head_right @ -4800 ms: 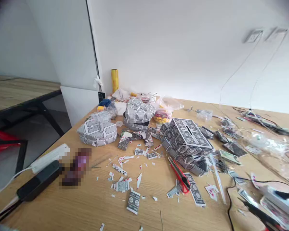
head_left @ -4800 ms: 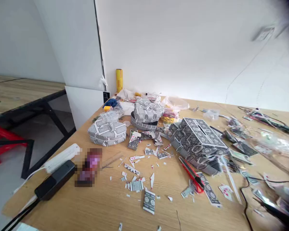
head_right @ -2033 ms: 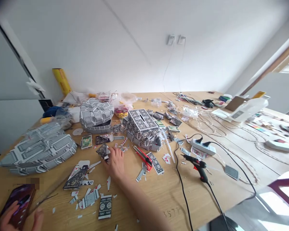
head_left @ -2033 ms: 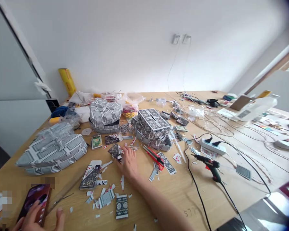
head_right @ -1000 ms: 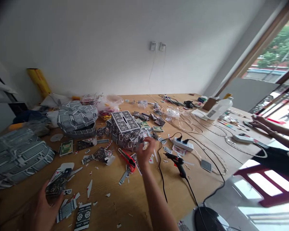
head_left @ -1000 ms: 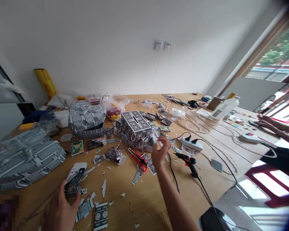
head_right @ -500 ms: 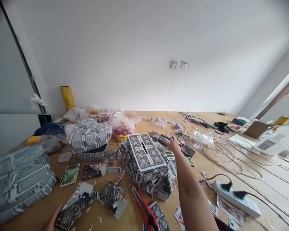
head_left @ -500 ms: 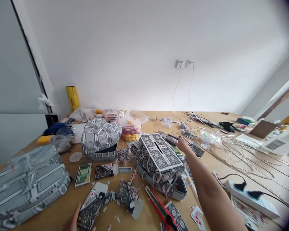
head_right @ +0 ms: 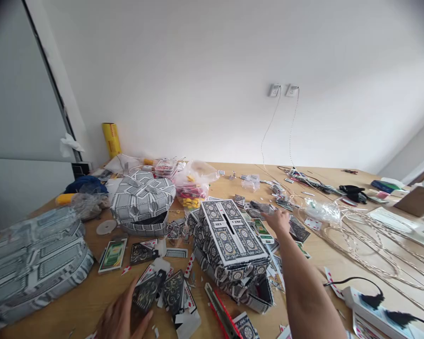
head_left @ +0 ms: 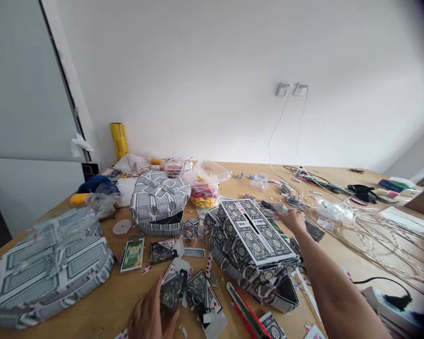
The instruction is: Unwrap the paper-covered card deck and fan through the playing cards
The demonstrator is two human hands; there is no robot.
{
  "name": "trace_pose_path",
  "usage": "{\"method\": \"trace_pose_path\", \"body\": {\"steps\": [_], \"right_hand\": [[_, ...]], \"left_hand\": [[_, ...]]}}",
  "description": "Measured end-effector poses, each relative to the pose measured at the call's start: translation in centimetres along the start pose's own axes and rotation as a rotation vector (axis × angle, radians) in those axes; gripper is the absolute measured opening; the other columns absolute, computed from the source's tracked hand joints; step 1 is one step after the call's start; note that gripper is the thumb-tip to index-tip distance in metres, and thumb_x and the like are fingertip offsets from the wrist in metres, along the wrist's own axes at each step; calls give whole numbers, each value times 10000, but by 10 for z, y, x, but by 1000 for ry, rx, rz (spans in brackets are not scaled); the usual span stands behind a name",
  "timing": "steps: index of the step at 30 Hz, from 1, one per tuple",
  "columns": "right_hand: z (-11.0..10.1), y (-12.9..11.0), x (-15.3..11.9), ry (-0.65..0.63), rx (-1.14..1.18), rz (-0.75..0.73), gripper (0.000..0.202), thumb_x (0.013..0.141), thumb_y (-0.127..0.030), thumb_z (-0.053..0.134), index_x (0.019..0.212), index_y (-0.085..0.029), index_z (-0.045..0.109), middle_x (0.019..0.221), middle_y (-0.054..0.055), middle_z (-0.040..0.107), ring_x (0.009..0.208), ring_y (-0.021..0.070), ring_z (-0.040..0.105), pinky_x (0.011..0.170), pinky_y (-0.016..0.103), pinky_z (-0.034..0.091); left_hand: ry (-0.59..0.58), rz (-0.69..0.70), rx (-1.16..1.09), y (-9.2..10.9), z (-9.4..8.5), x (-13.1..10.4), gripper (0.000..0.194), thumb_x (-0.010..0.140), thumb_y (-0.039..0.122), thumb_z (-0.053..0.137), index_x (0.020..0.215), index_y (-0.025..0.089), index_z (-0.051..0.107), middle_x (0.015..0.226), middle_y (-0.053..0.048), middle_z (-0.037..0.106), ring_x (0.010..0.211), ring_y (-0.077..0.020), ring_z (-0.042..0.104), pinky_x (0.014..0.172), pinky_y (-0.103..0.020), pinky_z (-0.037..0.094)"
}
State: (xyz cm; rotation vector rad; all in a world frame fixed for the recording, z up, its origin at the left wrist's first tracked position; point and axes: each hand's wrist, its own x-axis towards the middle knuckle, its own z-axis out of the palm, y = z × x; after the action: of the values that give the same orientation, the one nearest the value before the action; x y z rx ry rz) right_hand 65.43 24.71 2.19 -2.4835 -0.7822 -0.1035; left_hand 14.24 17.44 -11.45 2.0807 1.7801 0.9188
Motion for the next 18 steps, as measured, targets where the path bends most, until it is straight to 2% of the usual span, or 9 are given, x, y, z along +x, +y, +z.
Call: {"method": "trace_pose_path", "body": {"steps": [3,5,7,9,11,12,14,16,18], "right_hand": [[-35,-6,-11,111,138,48,636,776,-612,609,1063,-44,625,1149,305,520,1046,393,566,749,460,439],[-66,-13,-27,196,223,51,742,787,-652,573,1206,-40,557,1204,305,486,1110,403,528,787,470,437],[-99,-21,-57,307,311,-27,787,780,-650,601,1325,-93,489,1287,272,445,1154,378,509,835,445,449],[-126,-28,-103,517,419,-310,701,765,-543,701,1323,-153,534,1281,231,473,1166,359,513,882,416,466],[-141,-35,-164,645,390,-667,628,758,-406,761,1323,-219,560,1218,174,526,1199,355,497,978,435,439],[-142,-38,-199,591,381,-862,617,770,-338,758,1342,-256,541,1190,148,544,1176,340,517,986,445,444],[-134,-45,-270,298,435,-1105,573,805,-245,705,1343,-316,523,1178,103,565,1110,294,571,954,428,489],[-117,-54,-334,-81,519,-1156,527,843,-165,613,1337,-323,517,1207,91,566,1075,251,605,905,378,534],[-100,-65,-384,-383,624,-1128,520,839,-114,582,1305,-341,540,1233,73,569,1101,227,605,912,350,537]], "left_hand": [[-76,71,-112,28,0,14,657,790,344,615,1403,184,440,1312,-163,605,1193,-359,558,969,-516,439],[-28,131,-198,43,-7,16,779,766,342,662,1461,181,348,1483,-186,428,1346,-381,409,1055,-554,355],[2,130,-317,51,-22,9,747,810,383,629,1472,211,328,1540,-169,338,1423,-366,290,1113,-566,276],[-82,58,-515,53,-45,-3,648,854,434,577,1442,243,383,1525,-141,377,1433,-328,287,1141,-532,257],[-253,-69,-782,50,-73,-16,618,838,513,585,1383,248,462,1478,-139,450,1404,-315,354,1145,-500,277],[-344,-128,-931,49,-87,-21,652,803,561,613,1352,232,493,1445,-158,486,1377,-322,397,1138,-495,295],[-483,-197,-1194,48,-112,-29,757,708,612,694,1316,196,517,1359,-201,560,1302,-337,490,1106,-483,348],[-480,-240,-1370,49,-131,-34,796,644,583,767,1302,209,520,1313,-190,595,1232,-326,554,1048,-451,414],[-473,-280,-1413,51,-144,-37,805,578,491,848,1271,223,539,1214,-151,655,1117,-296,622,950,-404,485]]}}
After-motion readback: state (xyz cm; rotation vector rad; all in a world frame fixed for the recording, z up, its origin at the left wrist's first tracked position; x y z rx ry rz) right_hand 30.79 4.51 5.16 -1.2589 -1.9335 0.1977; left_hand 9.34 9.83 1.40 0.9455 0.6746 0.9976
